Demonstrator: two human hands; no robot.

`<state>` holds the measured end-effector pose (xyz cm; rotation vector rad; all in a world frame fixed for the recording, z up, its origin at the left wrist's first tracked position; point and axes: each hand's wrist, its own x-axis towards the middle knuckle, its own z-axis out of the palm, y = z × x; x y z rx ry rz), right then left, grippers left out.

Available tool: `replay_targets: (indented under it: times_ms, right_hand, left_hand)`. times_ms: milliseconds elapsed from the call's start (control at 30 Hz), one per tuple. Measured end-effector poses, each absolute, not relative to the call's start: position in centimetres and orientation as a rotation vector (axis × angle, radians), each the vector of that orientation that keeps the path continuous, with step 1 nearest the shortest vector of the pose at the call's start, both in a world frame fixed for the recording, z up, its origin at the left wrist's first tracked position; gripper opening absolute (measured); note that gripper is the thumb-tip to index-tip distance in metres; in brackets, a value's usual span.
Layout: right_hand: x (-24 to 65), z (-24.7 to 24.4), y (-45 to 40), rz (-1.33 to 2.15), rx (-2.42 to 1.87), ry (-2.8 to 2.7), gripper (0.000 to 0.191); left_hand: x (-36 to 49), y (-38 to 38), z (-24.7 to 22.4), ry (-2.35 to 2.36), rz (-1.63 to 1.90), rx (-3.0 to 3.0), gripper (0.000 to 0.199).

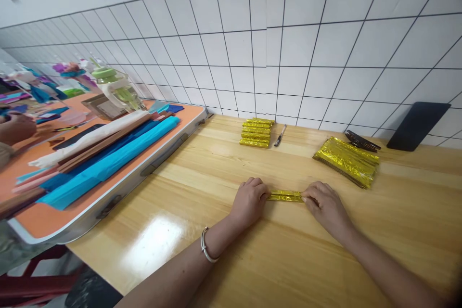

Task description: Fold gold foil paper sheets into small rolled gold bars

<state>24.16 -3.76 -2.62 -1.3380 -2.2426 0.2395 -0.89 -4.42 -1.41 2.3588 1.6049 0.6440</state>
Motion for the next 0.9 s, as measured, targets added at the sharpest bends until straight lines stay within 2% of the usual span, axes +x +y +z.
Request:
replay_targets:
  times_ms: [267, 400, 667, 900]
  right_hand:
    - [23.5, -1.5, -4.3, 0.087, -1.296, -2.353, 0.016]
    - [23.5, -1.7, -4.3, 0.065, -1.283, -2.363, 0.015]
    - [23.2, -1.3, -4.7, 0.03, -1.384, -2.401, 0.014]
    - [23.0, -1.2, -4.7, 0.0, -1.441, -2.439, 0.014]
  left_hand:
    - [-0.4, -5.4, -0.8, 1.636, 0.46, 2.586, 0.012]
    - [-0.5, -5.6, -0.4, 1.55, 0.437, 2.623, 0.028]
    - [-0.7, -5.3, -0.8, 1.376, 0.447, 2.689, 0.026]
    - [-1.1, -5.1, -0.8, 1.225, 0.427, 2.729, 0.043]
